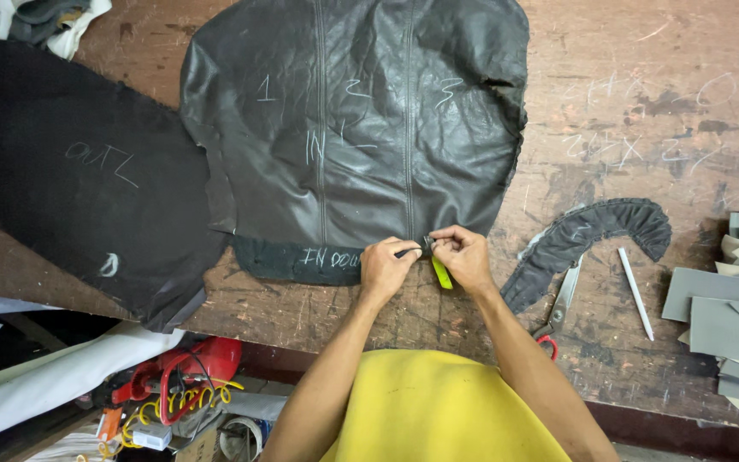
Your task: The person uses a green utility knife to cut a strip from a large piece of black leather on a wooden workbench. After cutting, they fold and inspect the removed strip, then place it aside. They flip the main leather piece over and mark sections with a white marker before resuming cutting along the bottom edge.
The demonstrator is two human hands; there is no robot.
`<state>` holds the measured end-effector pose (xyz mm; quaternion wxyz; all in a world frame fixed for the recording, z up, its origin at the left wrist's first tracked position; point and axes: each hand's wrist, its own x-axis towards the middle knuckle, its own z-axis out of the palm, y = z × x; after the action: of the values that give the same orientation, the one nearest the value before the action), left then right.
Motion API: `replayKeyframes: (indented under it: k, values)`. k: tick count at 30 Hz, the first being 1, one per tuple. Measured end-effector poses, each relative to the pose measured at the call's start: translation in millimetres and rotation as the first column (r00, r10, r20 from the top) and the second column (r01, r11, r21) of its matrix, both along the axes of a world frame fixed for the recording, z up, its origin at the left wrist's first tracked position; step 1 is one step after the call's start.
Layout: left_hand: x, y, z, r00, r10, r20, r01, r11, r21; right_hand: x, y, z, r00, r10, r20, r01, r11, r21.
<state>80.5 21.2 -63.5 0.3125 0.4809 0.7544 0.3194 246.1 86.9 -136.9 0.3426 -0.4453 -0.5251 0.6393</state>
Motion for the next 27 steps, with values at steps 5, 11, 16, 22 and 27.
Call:
replayKeyframes:
  k: [5, 11, 16, 22, 27]
  values:
    - [-1, 1, 3, 1.000, -0.009, -0.011, 0.008, 1.000, -0.025, 0, 1, -4, 0.999, 0.022, 0.046, -0.023, 0.999, 0.033]
    - [-1, 0, 1, 1.000, -0.005, 0.003, 0.005, 1.000, -0.024, -3, -1, -2, 0.995, 0.019, 0.095, -0.023, 0.999, 0.047]
    - [-4, 1, -2, 1.000, 0.015, 0.021, -0.015, 1.000, -0.005, -2, -1, 3, 0.999, -0.018, 0.032, 0.019, 1.000, -0.021]
    - [-4, -1, -3, 0.998, 0.023, 0.053, -0.021, 0.999, -0.038, -2, -1, 6, 0.999, 0.016, 0.042, -0.016, 1.000, -0.007]
    - [-7, -1, -5, 0.999, 0.022, 0.048, -0.021, 1.000, -0.023, -5, -3, 6, 0.996, -0.011, 0.088, 0.011, 1.000, -0.007]
